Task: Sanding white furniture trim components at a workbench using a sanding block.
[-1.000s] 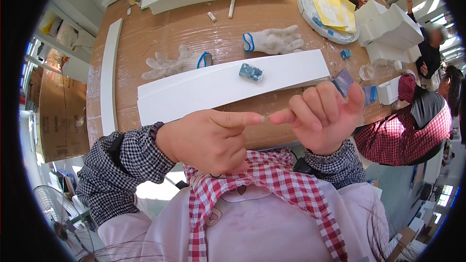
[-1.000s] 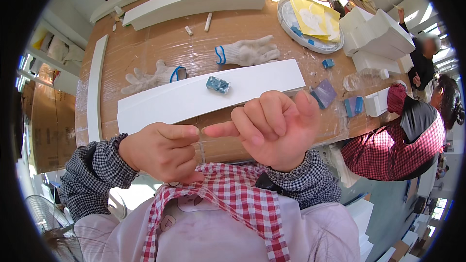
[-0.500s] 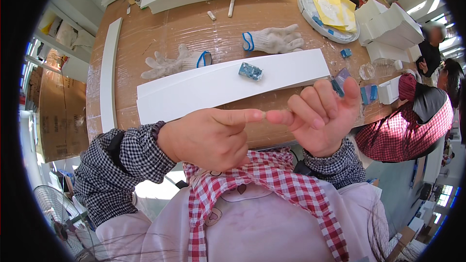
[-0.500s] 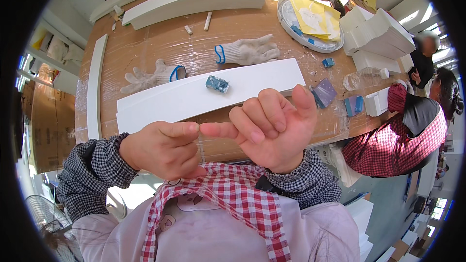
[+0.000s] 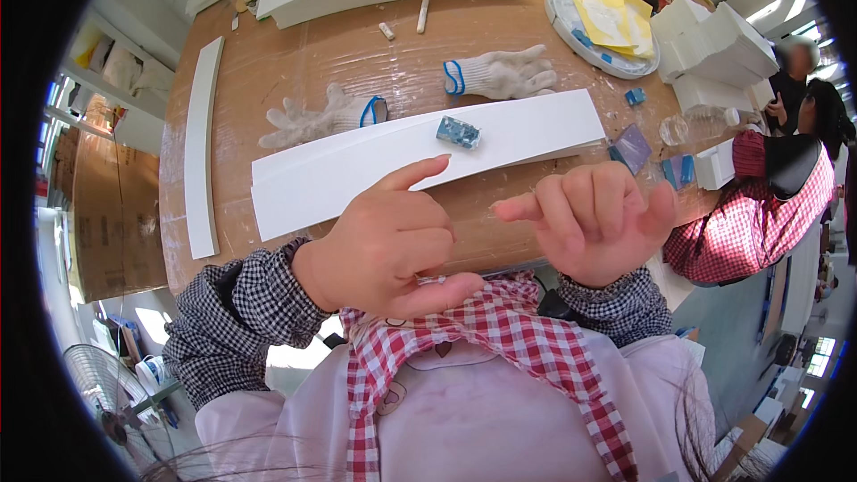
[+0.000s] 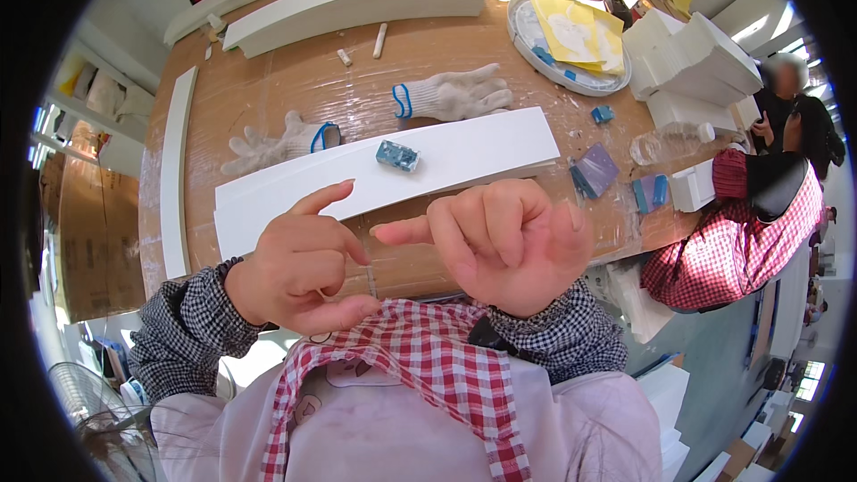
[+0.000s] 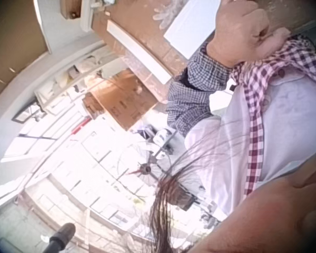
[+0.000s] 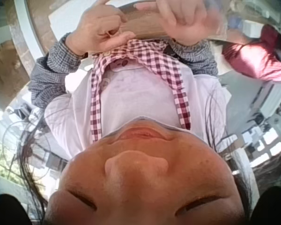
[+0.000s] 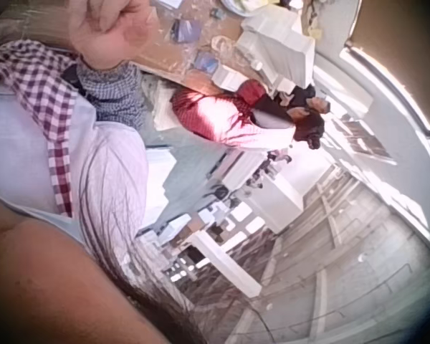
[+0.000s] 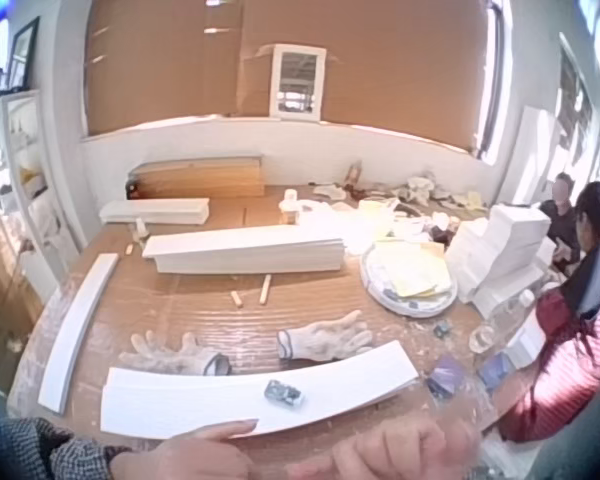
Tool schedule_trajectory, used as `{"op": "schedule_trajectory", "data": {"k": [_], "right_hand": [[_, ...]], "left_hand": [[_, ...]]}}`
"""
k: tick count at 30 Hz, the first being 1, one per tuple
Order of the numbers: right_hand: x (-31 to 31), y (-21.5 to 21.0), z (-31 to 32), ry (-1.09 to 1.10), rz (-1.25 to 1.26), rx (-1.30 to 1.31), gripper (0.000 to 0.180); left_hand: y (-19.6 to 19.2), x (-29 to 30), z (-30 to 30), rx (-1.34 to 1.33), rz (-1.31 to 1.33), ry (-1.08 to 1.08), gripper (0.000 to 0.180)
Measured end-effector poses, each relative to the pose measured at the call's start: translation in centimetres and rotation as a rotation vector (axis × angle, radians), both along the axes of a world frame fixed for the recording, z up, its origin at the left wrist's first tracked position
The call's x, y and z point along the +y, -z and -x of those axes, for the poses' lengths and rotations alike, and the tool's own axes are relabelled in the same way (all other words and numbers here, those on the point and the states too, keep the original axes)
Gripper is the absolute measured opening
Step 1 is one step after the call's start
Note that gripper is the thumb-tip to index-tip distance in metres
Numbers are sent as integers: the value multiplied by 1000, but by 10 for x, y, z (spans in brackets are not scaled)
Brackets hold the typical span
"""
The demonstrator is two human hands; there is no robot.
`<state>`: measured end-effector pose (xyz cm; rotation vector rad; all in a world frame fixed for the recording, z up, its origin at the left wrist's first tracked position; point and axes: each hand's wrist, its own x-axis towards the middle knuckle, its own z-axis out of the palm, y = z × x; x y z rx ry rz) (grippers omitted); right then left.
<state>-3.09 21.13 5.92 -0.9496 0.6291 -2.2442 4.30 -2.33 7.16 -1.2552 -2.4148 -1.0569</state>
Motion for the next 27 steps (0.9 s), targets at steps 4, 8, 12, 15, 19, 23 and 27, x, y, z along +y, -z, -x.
{"op": "schedule_trajectory", "data": {"k": [4,8,12,15,19,23,27], "right_hand": [[-3,4,-1,42,85,-133,61],[-3,6,-1,51,104,-129,61],[-3,1,-3,85,60,-53,61],[0,-3,-6,159,-22,61,62],[1,-2,-9,248,-71,218,63],[0,-13,-16,338,-218,299,67],[3,-21,-20,382,-386,393,69]], "left_hand": [[-6,13,-1,-258,-262,-300,11],[-4,24,0,-638,-686,-360,13],[-1,31,1,-744,-815,-316,14],[-4,33,-2,-805,-881,-299,12],[-2,33,0,-847,-941,-259,10],[3,30,-2,-815,-915,-280,9],[4,24,-3,-642,-684,-366,11]]}}
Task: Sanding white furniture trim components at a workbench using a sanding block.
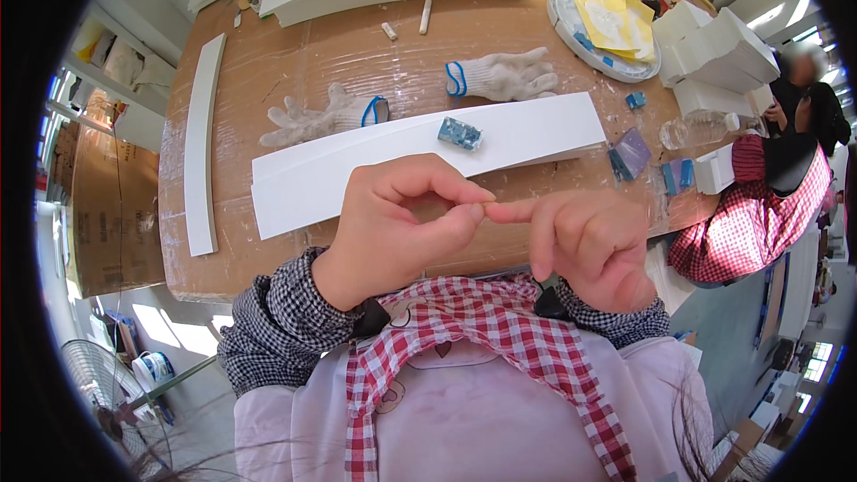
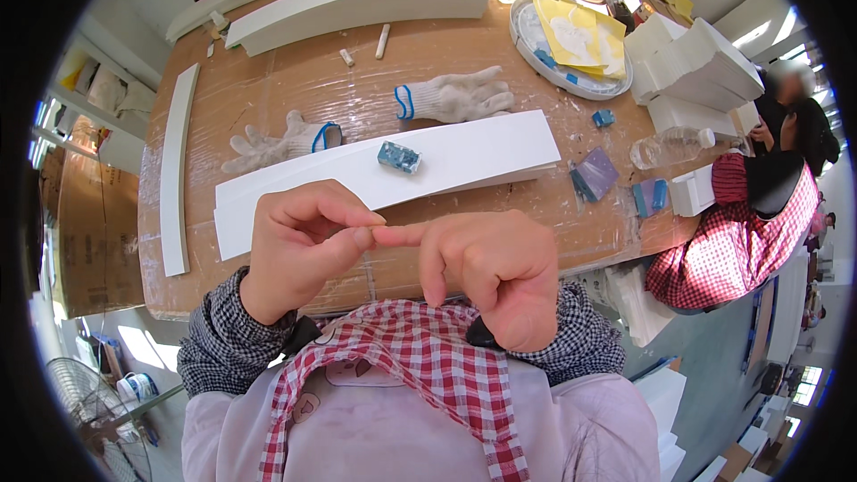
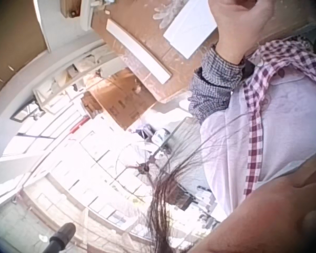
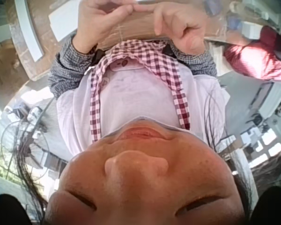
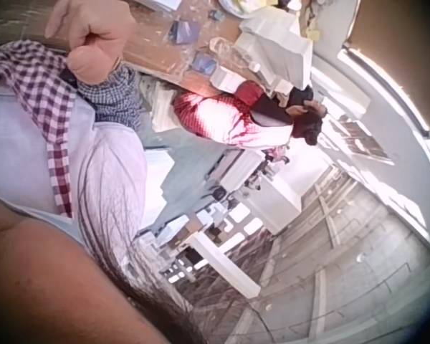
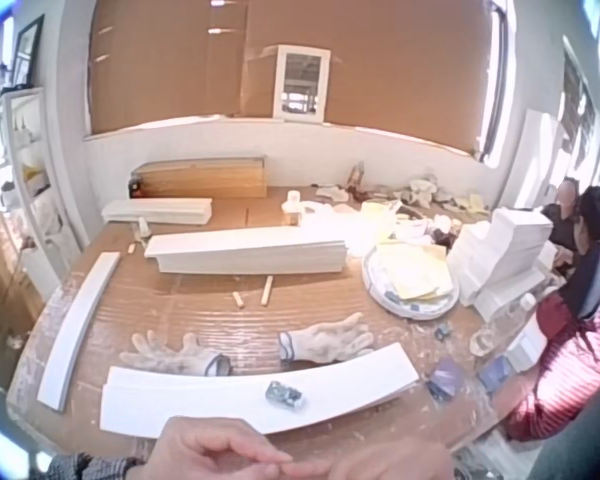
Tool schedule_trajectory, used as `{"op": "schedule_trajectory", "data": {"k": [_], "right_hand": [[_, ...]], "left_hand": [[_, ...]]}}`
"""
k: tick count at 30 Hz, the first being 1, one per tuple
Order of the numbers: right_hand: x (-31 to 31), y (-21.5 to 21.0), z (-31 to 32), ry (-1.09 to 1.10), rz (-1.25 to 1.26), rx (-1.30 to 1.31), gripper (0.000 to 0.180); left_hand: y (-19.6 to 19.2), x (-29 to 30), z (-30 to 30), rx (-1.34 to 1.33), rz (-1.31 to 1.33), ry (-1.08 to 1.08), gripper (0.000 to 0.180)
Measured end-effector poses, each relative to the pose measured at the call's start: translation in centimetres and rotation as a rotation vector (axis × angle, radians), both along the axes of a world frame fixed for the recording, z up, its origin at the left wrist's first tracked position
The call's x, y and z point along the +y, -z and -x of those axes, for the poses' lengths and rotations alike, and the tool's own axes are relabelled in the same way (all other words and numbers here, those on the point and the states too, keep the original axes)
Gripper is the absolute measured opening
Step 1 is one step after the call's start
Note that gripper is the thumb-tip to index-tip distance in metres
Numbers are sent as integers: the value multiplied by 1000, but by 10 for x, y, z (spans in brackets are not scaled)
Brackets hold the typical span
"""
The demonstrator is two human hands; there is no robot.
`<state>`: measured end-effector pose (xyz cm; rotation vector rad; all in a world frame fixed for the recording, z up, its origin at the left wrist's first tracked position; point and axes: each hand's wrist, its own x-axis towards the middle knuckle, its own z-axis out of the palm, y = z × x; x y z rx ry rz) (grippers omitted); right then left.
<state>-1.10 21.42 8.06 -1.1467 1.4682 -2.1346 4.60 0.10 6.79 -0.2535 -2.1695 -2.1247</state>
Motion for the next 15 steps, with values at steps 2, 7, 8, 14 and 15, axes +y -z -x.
{"op": "schedule_trajectory", "data": {"k": [2,7,8,14,15], "right_hand": [[-1,4,0,6,21,27,70],[2,3,3,-22,-19,51,70],[3,4,4,-32,-25,64,71],[-1,7,-1,-19,35,-55,68],[0,6,-1,-19,34,-55,68]], "left_hand": [[3,-2,0,34,40,7,10],[-1,-2,0,127,132,-2,9],[-2,-1,0,121,124,-13,7],[-4,-4,-1,50,105,22,7],[-5,-3,-1,1,69,24,11]]}}
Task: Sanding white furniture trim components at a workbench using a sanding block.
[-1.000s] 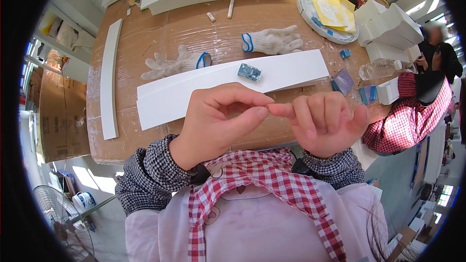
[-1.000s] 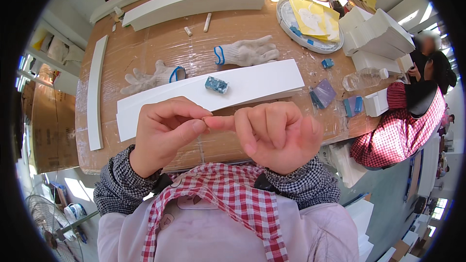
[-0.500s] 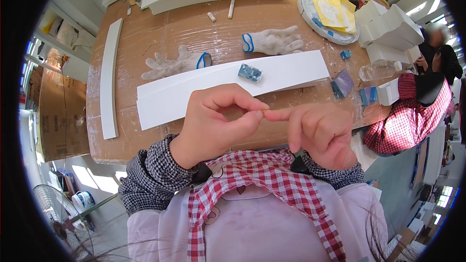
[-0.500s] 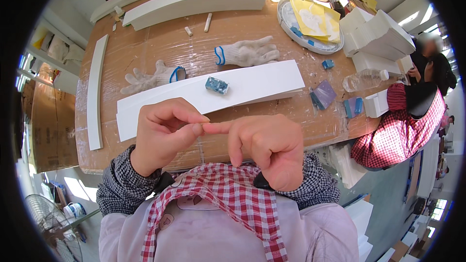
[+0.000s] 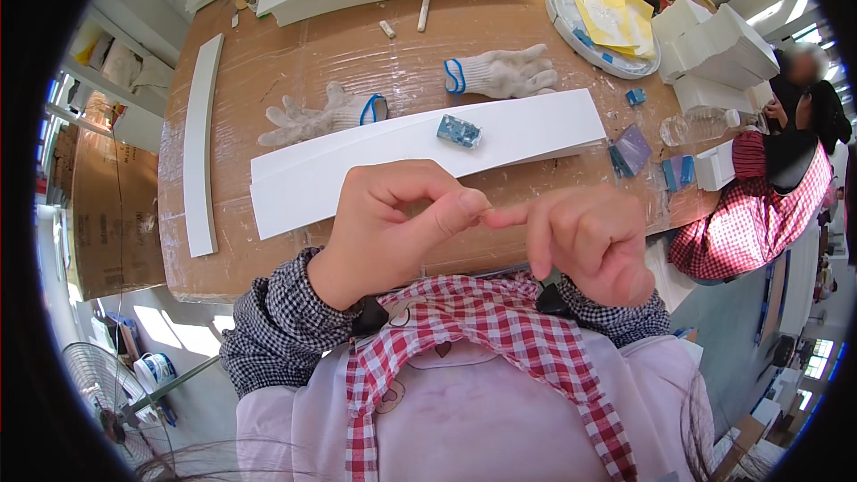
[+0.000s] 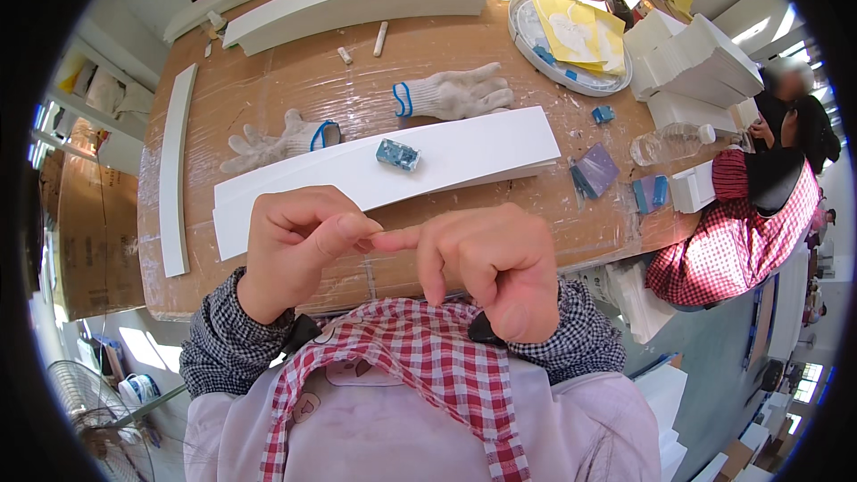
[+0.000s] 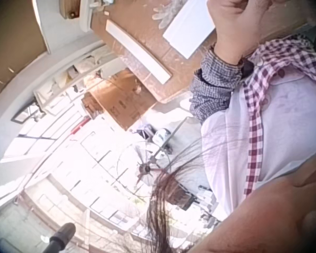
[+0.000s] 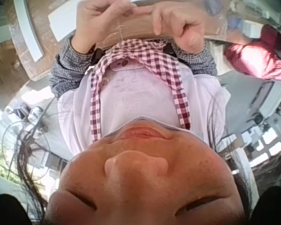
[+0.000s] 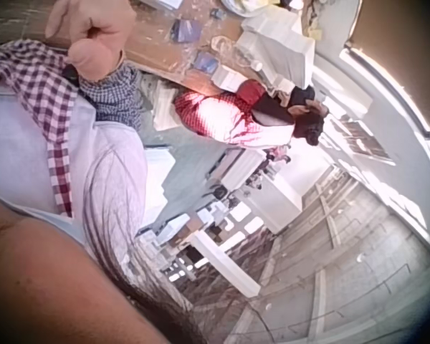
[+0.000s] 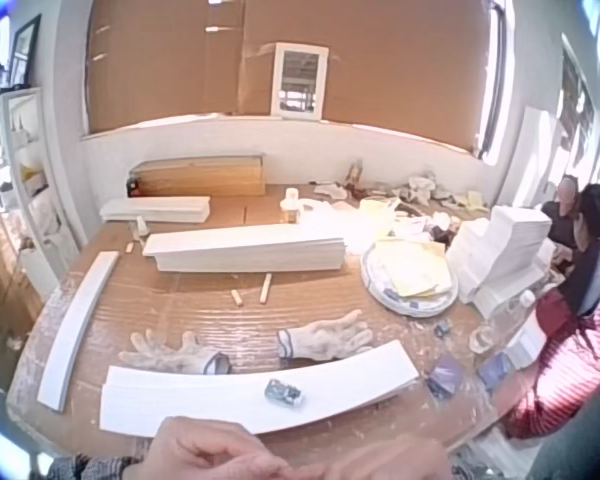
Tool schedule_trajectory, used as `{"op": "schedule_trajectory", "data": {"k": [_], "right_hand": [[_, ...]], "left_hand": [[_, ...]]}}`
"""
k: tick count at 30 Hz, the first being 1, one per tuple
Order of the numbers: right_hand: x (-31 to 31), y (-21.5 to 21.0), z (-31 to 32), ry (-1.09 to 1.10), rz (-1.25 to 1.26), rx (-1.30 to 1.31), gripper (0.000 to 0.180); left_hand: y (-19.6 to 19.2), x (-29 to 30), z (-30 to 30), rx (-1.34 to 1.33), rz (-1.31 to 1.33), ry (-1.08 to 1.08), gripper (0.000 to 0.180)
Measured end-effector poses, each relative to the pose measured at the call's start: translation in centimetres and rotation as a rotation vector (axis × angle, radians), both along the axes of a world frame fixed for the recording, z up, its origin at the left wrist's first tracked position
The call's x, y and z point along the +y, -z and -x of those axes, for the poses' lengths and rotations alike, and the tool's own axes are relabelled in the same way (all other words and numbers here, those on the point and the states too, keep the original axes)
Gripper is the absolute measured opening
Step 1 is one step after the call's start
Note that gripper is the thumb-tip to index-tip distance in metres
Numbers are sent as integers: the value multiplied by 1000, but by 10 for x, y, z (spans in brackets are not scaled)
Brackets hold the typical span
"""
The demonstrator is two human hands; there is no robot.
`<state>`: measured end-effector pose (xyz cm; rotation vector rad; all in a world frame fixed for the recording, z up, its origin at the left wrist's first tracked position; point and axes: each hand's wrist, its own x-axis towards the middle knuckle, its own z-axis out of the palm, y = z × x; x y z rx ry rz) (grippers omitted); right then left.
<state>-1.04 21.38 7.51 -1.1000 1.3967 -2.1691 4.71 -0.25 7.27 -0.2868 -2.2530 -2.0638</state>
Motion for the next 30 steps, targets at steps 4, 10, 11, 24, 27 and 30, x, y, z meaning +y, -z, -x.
{"op": "schedule_trajectory", "data": {"k": [4,10,11,24,27,30], "right_hand": [[-4,5,8,-74,53,-3,57],[1,10,10,-126,83,-96,46],[3,10,10,-126,50,-101,49],[1,13,5,-84,5,-40,65],[6,11,6,-129,-30,-80,66],[8,25,8,-117,-2,-63,64]], "left_hand": [[3,-1,-2,-80,-130,19,16],[7,-2,-1,-5,-52,24,12],[6,-3,0,35,-18,18,12],[4,-2,5,466,517,-109,12],[9,-8,2,384,472,-129,10],[29,-22,4,309,407,-211,9]]}}
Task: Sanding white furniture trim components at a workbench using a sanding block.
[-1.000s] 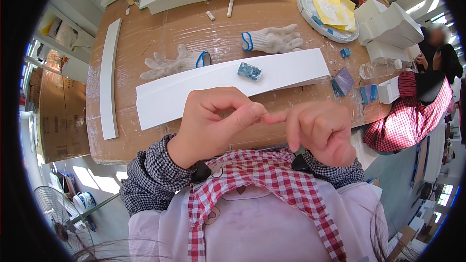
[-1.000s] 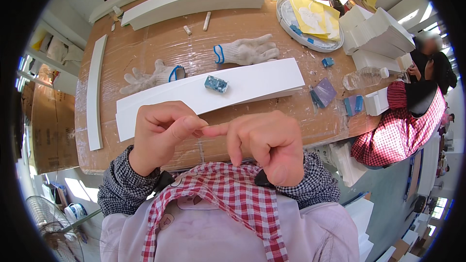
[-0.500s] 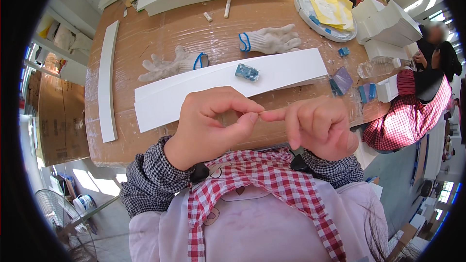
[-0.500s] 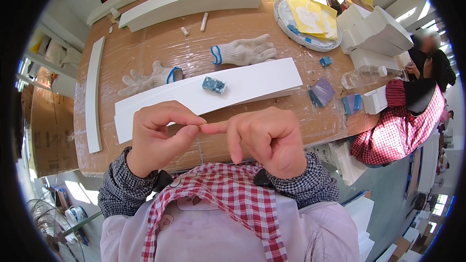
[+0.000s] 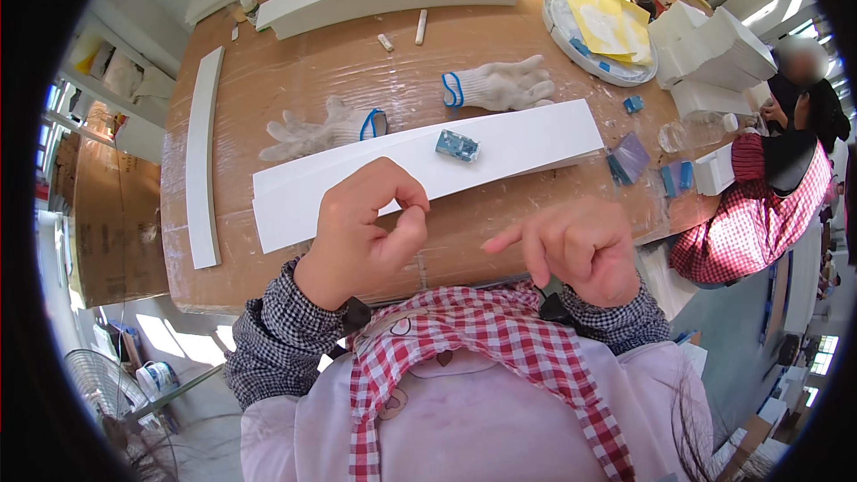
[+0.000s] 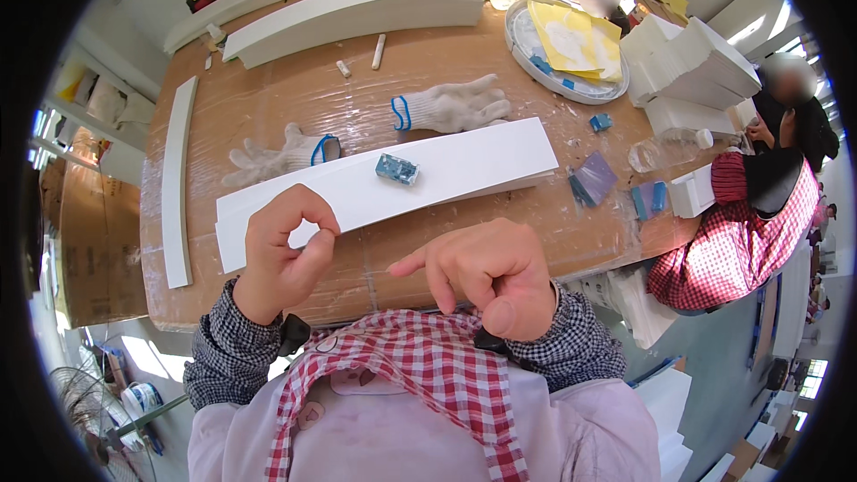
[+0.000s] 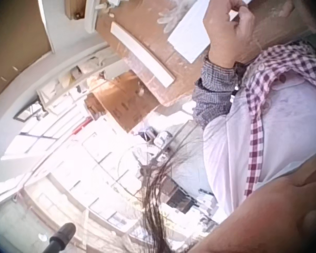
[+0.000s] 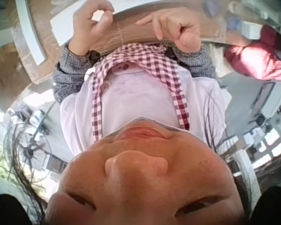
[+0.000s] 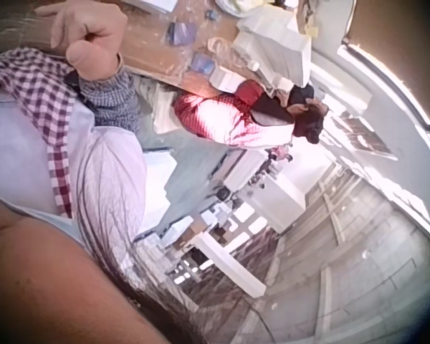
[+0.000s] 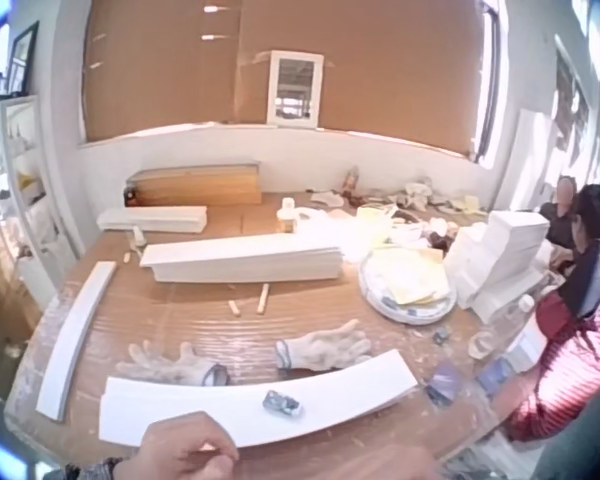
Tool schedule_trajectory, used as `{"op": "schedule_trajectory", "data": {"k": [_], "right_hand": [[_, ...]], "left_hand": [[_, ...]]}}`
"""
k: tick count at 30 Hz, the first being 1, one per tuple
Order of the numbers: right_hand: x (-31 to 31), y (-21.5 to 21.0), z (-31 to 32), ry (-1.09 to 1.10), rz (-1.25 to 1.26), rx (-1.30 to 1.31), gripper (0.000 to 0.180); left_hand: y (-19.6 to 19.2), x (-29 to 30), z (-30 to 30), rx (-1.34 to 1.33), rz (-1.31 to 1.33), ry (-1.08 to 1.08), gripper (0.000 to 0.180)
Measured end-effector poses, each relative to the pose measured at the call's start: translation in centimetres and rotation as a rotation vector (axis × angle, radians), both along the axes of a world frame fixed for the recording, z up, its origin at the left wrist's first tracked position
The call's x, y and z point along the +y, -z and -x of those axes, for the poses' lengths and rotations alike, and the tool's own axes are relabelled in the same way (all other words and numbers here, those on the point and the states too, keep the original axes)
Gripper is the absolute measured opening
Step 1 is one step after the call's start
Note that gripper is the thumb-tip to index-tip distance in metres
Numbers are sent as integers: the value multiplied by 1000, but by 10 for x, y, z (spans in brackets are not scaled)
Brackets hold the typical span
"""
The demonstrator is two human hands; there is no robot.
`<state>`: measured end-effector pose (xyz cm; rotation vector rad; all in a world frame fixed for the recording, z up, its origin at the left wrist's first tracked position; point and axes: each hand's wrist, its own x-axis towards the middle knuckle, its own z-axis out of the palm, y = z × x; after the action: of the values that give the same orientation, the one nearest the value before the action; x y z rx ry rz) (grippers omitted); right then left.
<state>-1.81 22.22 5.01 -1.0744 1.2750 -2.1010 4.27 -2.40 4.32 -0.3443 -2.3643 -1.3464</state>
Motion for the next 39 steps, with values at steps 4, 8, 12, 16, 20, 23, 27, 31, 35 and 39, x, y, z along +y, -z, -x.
{"op": "schedule_trajectory", "data": {"k": [4,8,12,16,20,23,27,31,35,39], "right_hand": [[1,-3,4,28,-84,40,59],[3,5,9,66,-83,40,55],[12,5,25,134,-72,63,47],[2,23,53,236,-74,54,44],[-10,22,84,279,-126,37,36],[-16,17,112,358,-201,37,33],[-57,22,154,410,-261,-5,31],[-87,66,198,477,-240,78,32],[-94,97,212,651,-179,-194,41],[-96,103,220,631,-137,-187,39]], "left_hand": [[11,-23,3,-102,61,-150,18],[18,-48,24,-137,-28,-222,27],[18,-54,63,-191,-315,-103,45],[39,-73,112,-165,-471,-109,46],[55,-70,148,-86,-453,-166,25],[68,-61,165,-373,-422,-252,25],[111,-92,175,-421,-461,-234,21],[109,-84,176,-282,-326,-273,17],[80,-78,166,-533,280,-386,33],[92,-89,162,-498,410,-417,46]]}}
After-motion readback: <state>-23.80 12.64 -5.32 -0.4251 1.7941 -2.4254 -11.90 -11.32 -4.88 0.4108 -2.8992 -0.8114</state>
